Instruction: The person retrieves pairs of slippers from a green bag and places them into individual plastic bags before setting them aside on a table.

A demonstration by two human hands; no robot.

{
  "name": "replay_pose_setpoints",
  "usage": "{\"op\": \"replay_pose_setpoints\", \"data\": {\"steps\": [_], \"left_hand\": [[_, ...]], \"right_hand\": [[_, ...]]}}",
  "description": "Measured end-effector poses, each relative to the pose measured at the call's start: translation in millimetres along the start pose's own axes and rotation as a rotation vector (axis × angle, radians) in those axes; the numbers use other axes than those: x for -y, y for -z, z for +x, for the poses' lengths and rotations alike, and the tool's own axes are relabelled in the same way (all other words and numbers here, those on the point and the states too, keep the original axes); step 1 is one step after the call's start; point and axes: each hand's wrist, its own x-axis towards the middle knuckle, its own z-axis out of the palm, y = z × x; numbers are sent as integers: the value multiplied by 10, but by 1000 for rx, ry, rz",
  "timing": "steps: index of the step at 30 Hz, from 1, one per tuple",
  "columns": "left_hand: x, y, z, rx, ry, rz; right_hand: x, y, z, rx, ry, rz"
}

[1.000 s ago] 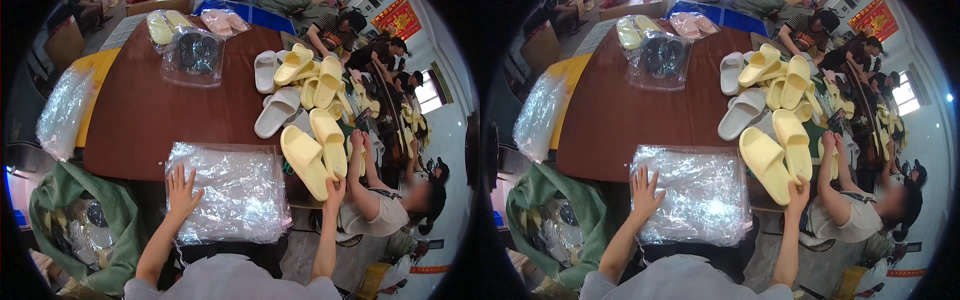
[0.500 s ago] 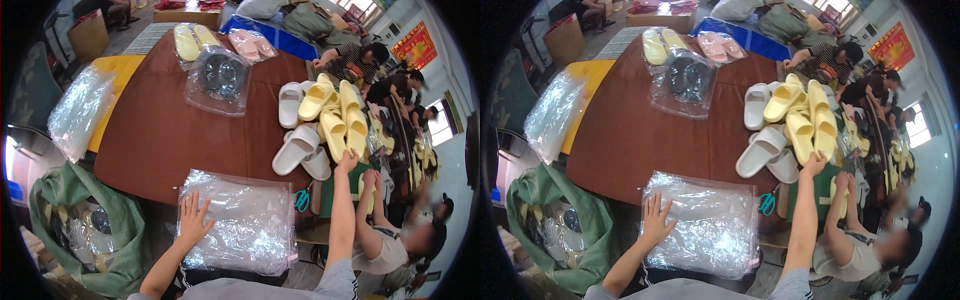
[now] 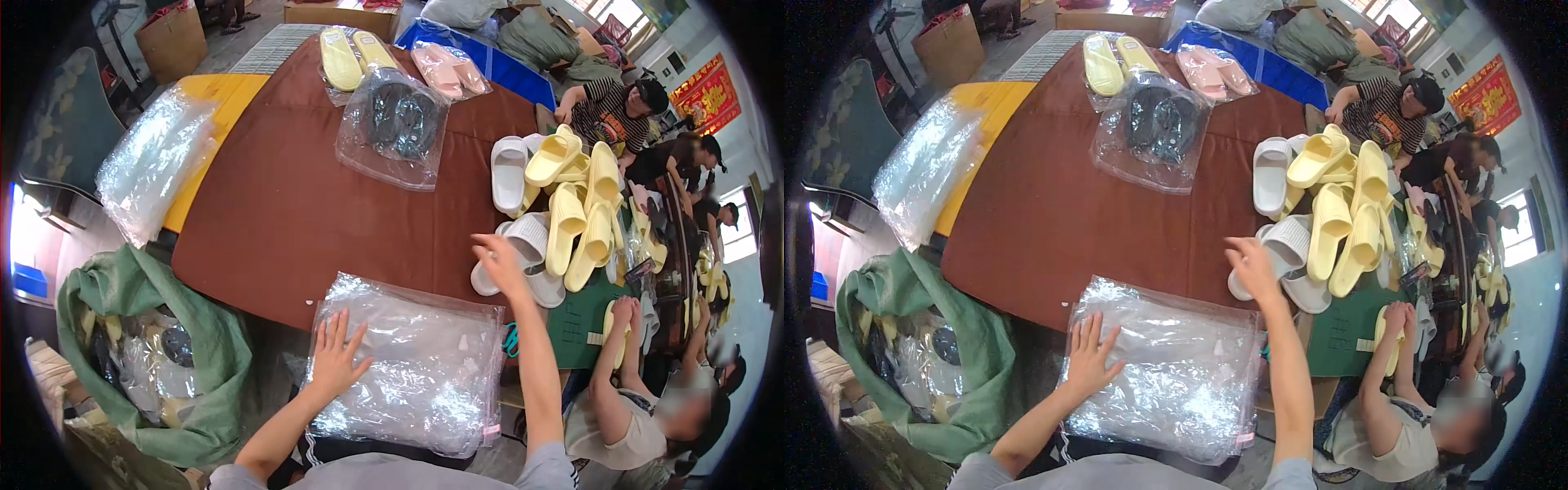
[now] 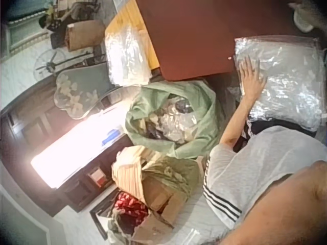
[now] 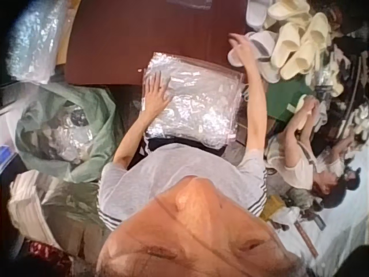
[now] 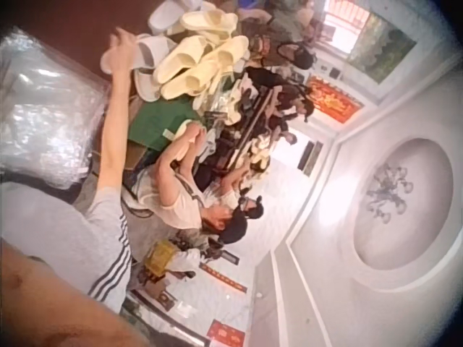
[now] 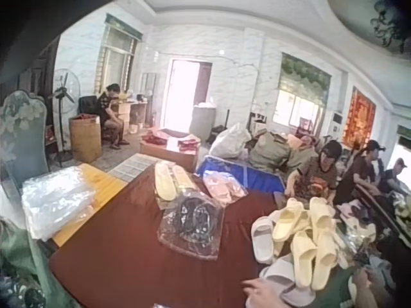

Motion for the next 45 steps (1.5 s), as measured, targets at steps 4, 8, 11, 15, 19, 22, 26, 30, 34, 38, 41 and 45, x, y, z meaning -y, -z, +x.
{"op": "replay_pose_setpoints", "data": {"steps": [4,8,11,15,19,22,26,30,34,38,41,45], "left_hand": [[-4,-10,-5,-29,-13,-18],[-34,-60,0,-21,-30,-9],[-30,-54,-29,-15,-25,-22],[15,-19,-102,-24,-15,-11],[21,-35,-96,-35,-38,21],[-108,130,-38,17,-13,51],[-312,148,205,-15,37,-709],[-519,48,568,510,450,-2354],[-660,-30,704,317,340,-2753],[-513,-616,664,213,-347,-2495],[-191,-910,58,266,-288,-2596],[64,-932,-20,279,-168,-2705]], "right_hand": [[25,-877,651,117,-244,540],[-70,-1232,1175,36,-448,1216],[181,-1336,1307,9,-431,1311],[817,-1059,1111,133,-252,1087],[1257,-508,831,151,-131,1222],[1493,-113,655,121,-53,1210],[1704,154,432,151,36,1334],[2112,311,-82,222,182,1455],[2159,681,-939,184,348,1438],[1814,920,-1878,128,266,1520],[1576,978,-2453,-10,79,1557],[1284,857,-2822,-186,-86,1600]]}}
